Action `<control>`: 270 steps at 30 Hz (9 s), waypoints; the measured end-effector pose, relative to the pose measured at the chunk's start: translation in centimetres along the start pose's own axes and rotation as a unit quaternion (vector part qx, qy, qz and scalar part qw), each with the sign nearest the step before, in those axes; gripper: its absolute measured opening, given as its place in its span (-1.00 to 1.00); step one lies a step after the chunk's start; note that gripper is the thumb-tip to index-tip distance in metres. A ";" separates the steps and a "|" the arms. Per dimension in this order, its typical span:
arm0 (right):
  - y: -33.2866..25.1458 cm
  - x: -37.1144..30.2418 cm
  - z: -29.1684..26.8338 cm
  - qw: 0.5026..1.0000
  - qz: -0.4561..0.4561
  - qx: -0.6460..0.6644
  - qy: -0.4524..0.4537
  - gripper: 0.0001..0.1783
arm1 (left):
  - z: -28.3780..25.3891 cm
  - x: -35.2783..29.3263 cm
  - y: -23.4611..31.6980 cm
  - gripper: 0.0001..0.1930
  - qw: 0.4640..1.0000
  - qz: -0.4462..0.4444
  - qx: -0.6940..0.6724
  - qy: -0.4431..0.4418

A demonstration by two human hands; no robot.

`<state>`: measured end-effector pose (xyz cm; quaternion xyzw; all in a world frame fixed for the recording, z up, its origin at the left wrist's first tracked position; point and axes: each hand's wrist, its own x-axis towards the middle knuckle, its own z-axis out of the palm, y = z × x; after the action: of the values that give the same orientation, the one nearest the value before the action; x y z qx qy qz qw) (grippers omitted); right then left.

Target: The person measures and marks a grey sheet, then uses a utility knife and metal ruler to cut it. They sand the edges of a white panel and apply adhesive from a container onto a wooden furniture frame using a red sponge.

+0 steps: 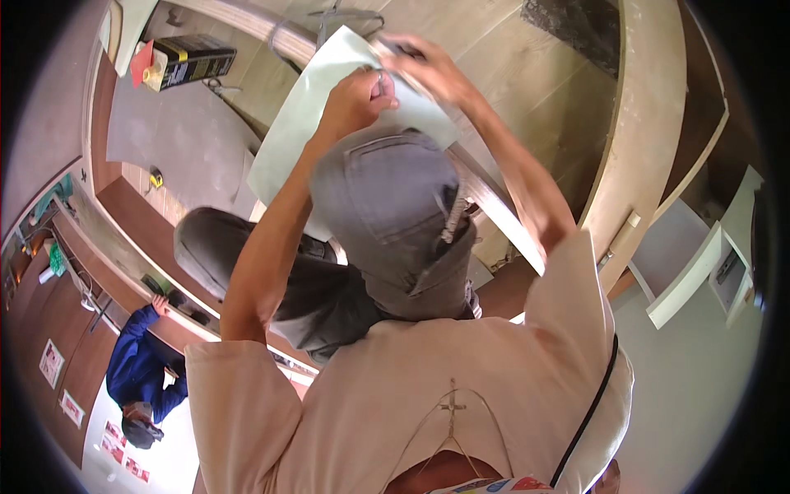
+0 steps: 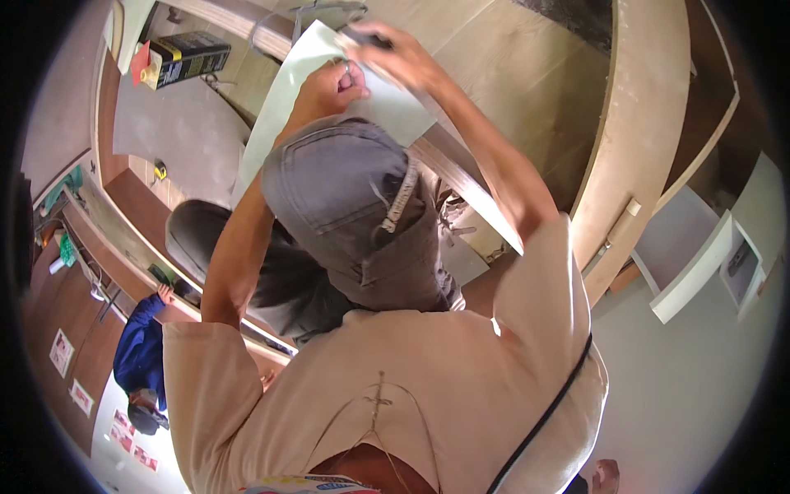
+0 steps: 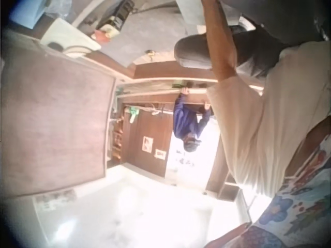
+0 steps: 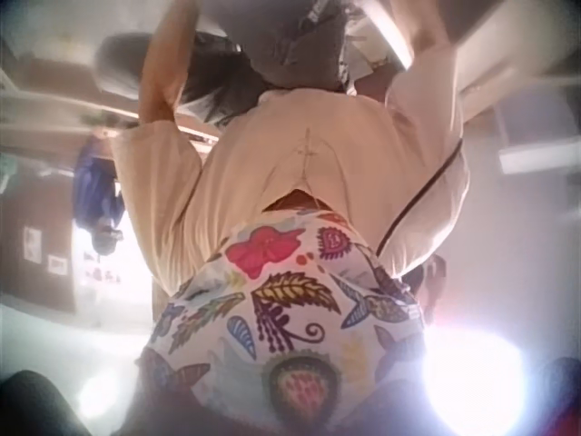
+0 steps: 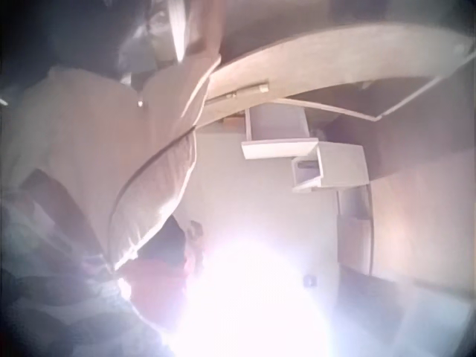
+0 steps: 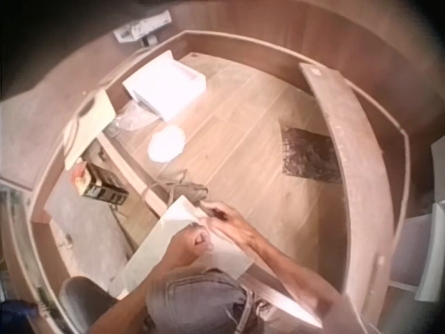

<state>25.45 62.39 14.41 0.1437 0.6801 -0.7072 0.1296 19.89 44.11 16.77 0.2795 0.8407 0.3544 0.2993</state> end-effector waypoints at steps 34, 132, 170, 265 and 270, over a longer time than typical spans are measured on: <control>-1.4 6.2 1.0 0.999 -0.007 -0.027 -0.021 -0.12 | -0.8 0.0 0.4 -0.82 0.999 -0.007 0.030 -0.039; -1.8 7.2 2.3 0.995 -0.044 -0.024 -0.091 -0.19 | 0.3 -0.5 -1.1 -0.80 1.000 0.015 -0.001 0.017; 2.5 -4.9 -4.0 0.996 0.021 -0.070 -0.055 -0.19 | -0.6 -0.5 -0.5 -0.80 1.000 0.011 -0.004 -0.023; -25.6 5.7 12.4 0.970 -0.002 -0.077 -0.230 -0.41 | -11.6 -12.4 2.1 -0.69 0.891 -0.023 -0.091 0.444; -32.5 6.5 16.8 0.833 -0.446 -0.278 0.174 -0.39 | -22.3 -17.0 1.0 -0.63 0.790 -0.019 -0.249 0.559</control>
<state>6.70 46.99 42.58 -0.0961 0.8496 -0.4329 -0.2857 15.79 23.56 35.46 -0.0675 0.7489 0.6401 -0.1576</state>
